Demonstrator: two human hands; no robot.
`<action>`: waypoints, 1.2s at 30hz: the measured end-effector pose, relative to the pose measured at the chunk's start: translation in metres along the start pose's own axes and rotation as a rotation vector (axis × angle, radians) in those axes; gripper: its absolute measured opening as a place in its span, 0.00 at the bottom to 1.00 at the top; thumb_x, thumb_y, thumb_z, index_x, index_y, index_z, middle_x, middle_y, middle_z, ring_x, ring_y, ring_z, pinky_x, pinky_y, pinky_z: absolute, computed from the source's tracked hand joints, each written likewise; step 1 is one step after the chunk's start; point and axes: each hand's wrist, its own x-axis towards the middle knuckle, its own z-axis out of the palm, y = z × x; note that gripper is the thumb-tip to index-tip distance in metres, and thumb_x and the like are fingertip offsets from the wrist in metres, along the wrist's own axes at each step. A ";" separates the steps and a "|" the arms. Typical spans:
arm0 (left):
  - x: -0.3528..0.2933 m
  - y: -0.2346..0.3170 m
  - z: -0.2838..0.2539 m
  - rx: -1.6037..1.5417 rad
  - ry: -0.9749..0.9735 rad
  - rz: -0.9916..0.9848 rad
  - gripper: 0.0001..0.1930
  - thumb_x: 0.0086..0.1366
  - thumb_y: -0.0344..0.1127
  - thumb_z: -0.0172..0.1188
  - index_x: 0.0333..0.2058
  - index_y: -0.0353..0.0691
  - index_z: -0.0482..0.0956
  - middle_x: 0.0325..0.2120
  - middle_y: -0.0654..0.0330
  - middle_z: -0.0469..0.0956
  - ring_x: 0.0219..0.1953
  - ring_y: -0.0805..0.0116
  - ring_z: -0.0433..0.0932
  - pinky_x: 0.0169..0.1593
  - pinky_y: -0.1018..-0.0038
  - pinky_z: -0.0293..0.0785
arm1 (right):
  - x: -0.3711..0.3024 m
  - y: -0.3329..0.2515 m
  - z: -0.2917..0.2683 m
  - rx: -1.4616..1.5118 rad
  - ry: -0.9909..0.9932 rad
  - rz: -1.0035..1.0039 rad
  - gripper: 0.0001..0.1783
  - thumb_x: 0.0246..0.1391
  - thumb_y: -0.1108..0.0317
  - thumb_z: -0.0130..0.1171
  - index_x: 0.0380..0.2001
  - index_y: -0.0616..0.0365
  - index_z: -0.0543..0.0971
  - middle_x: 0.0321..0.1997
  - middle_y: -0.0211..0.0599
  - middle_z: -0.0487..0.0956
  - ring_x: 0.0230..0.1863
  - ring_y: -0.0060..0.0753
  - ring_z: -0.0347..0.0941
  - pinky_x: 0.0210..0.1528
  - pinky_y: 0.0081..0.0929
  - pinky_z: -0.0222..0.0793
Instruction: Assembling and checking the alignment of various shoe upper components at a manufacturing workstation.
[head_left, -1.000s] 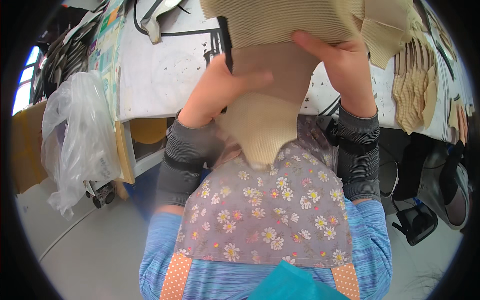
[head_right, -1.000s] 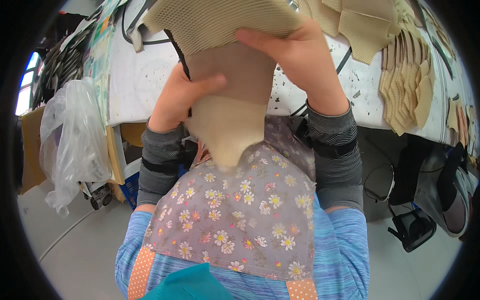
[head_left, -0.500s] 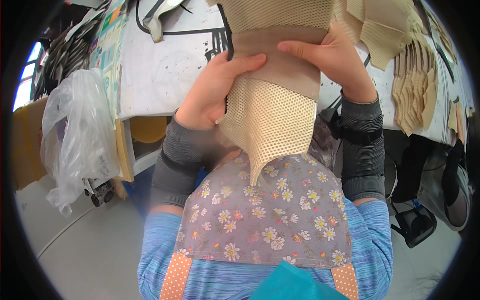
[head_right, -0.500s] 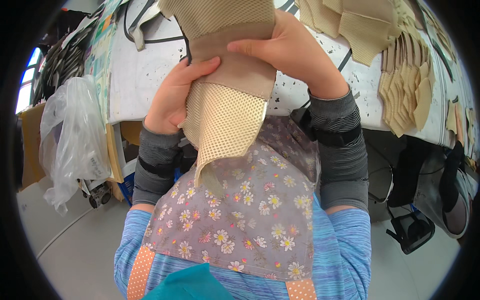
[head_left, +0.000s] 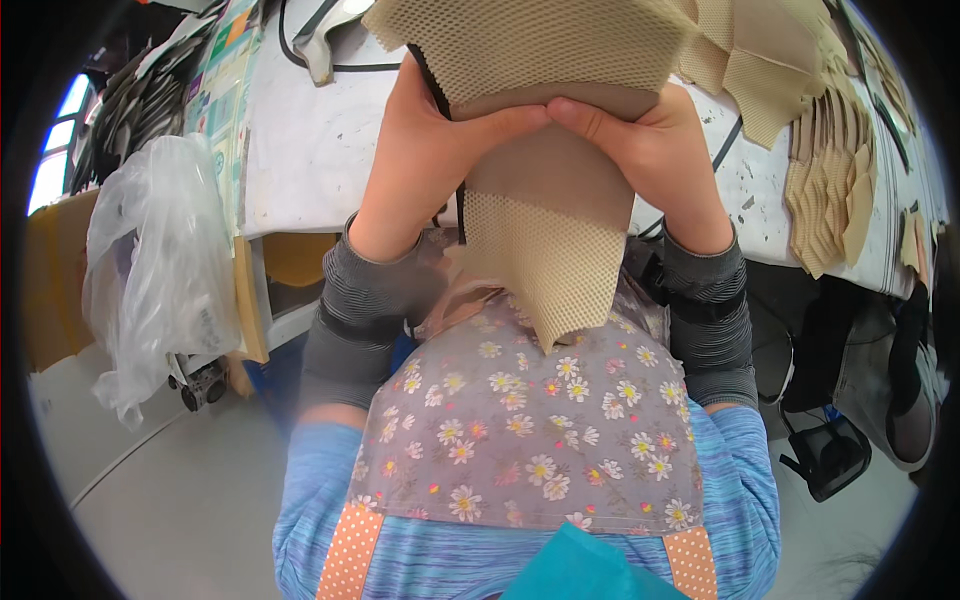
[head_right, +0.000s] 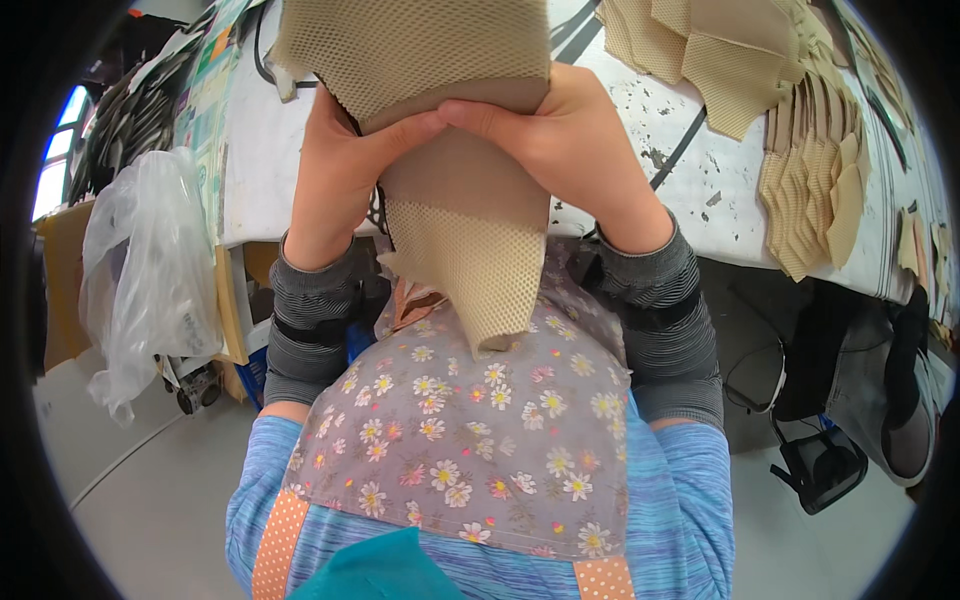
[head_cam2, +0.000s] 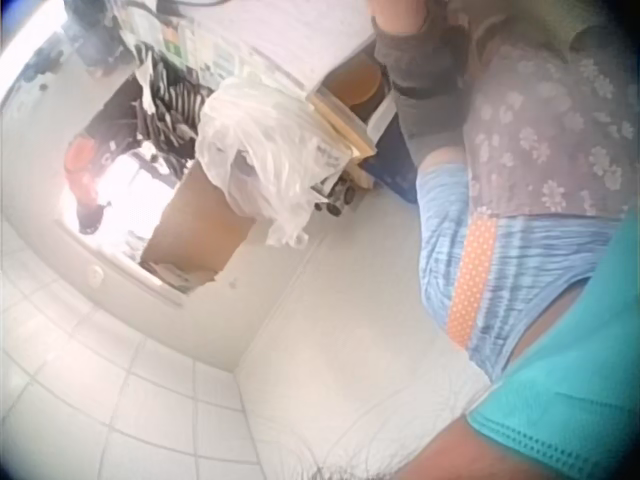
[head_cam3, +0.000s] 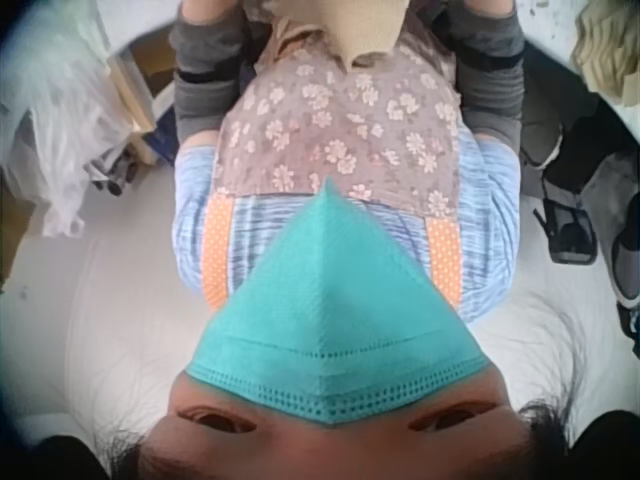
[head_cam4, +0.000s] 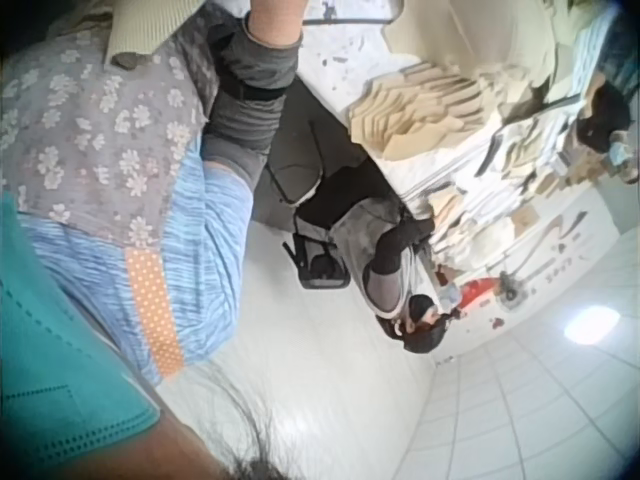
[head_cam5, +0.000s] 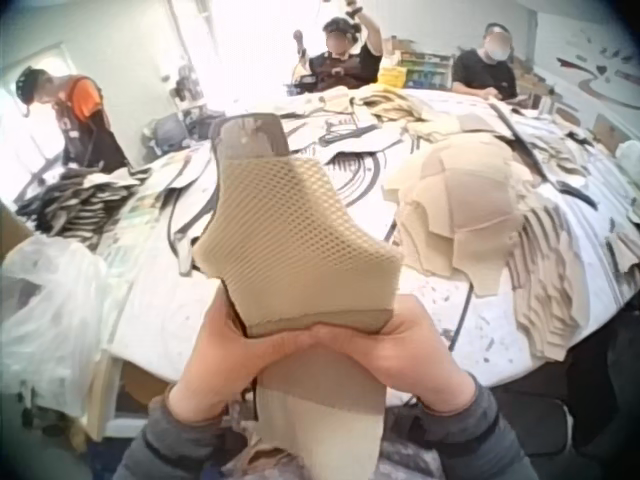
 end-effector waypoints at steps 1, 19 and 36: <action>0.001 0.000 0.004 0.064 0.087 0.120 0.23 0.56 0.34 0.70 0.46 0.31 0.71 0.40 0.58 0.79 0.41 0.73 0.78 0.43 0.77 0.76 | 0.000 -0.002 0.003 0.041 0.036 0.029 0.13 0.54 0.63 0.65 0.38 0.61 0.83 0.34 0.32 0.83 0.33 0.18 0.76 0.36 0.19 0.72; 0.002 -0.006 0.018 -0.050 0.317 0.336 0.19 0.60 0.30 0.66 0.46 0.32 0.70 0.40 0.58 0.77 0.42 0.72 0.75 0.46 0.75 0.73 | 0.010 -0.006 0.008 0.032 0.202 0.127 0.19 0.54 0.58 0.65 0.36 0.66 0.79 0.30 0.32 0.81 0.31 0.20 0.76 0.34 0.19 0.72; -0.008 -0.002 0.000 -0.185 0.113 0.012 0.22 0.59 0.29 0.65 0.50 0.28 0.70 0.44 0.56 0.77 0.44 0.70 0.76 0.49 0.74 0.72 | 0.005 0.010 -0.012 0.175 0.032 0.356 0.18 0.61 0.58 0.59 0.40 0.65 0.78 0.33 0.30 0.80 0.32 0.15 0.74 0.32 0.15 0.70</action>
